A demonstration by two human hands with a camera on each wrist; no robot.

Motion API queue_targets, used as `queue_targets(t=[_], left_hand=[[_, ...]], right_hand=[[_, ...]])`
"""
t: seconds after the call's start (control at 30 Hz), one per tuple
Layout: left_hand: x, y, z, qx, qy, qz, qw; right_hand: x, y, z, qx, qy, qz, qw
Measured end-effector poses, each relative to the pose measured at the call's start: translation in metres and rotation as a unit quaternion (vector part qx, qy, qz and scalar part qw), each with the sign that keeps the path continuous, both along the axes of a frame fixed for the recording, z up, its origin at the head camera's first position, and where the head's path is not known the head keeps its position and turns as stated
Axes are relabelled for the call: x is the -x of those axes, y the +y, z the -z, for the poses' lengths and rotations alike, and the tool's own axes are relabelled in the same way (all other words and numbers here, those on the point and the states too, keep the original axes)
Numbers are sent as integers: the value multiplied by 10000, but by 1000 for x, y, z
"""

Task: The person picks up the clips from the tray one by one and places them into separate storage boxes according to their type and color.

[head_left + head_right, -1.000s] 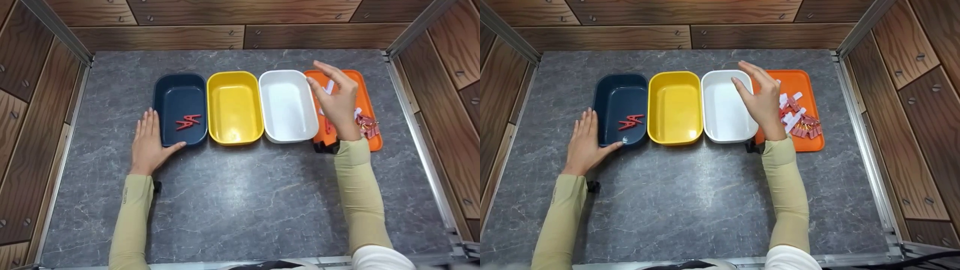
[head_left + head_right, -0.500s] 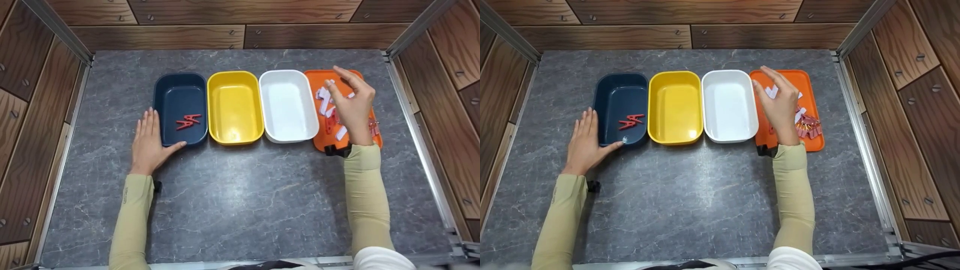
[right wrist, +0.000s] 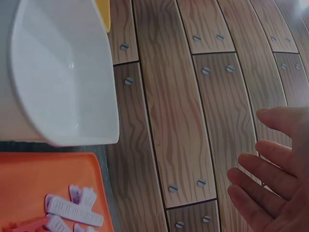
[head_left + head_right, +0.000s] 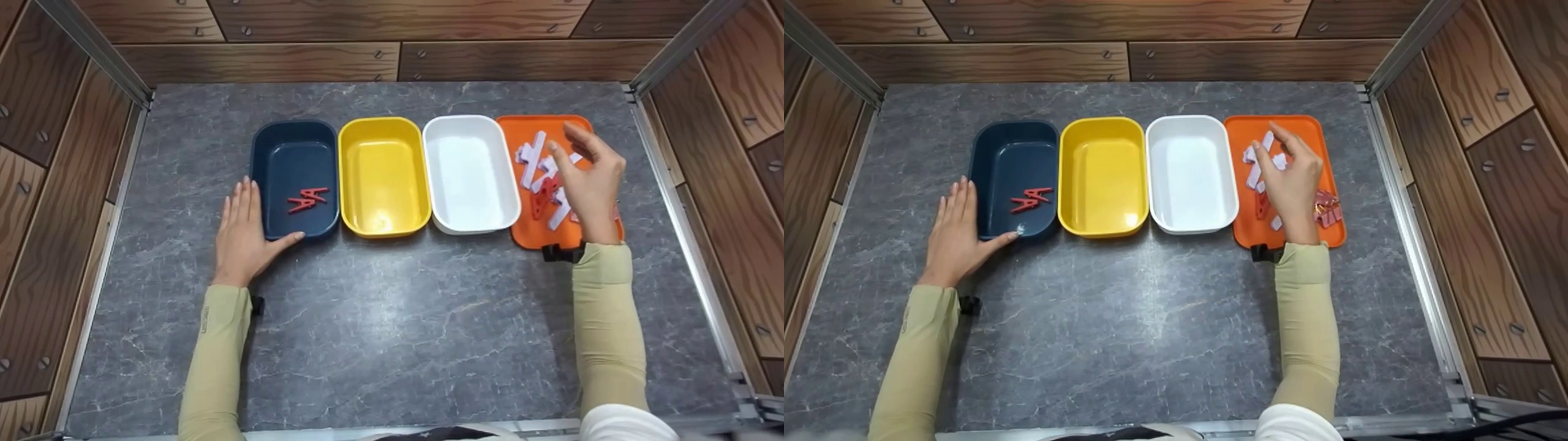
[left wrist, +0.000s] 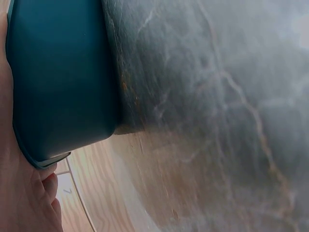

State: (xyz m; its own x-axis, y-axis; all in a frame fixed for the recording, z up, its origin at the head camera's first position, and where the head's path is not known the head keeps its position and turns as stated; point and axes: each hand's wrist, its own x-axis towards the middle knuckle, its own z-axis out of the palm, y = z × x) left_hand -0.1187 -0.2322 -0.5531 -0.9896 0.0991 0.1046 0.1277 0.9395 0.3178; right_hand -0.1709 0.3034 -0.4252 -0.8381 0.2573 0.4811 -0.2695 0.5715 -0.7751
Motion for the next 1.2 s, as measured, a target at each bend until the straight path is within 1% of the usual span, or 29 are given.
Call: queue_targets(t=[0.1,0.2,0.37,0.5,0.7,0.9,0.97,1.2], left_hand=[[0,0,0,3,18,15,10000],[0,0,0,6,21,11,10000],[-1,0,-1,-15,-28,8,10000],[0,0,-1,4,-43,-6,10000],[0,1,-1,-86,-45,-11,10000],[0,1,-1,-110,-43,-9,9999],[0,1,-1,-88,-58,-11,9999],[0,0,-1,-37,-45,5,10000]], right_hand=[[6,13,15,-64,-150,90,9998],[9,24,28,-139,-276,114,9995],[6,34,39,-201,-412,142,9988],[4,37,48,-352,-637,277,9970],[3,41,64,-612,-1157,432,9905],[3,48,78,-785,-1327,567,9864],[2,49,81,-888,-1471,565,9835],[2,50,90,-1165,-1939,359,9734]])
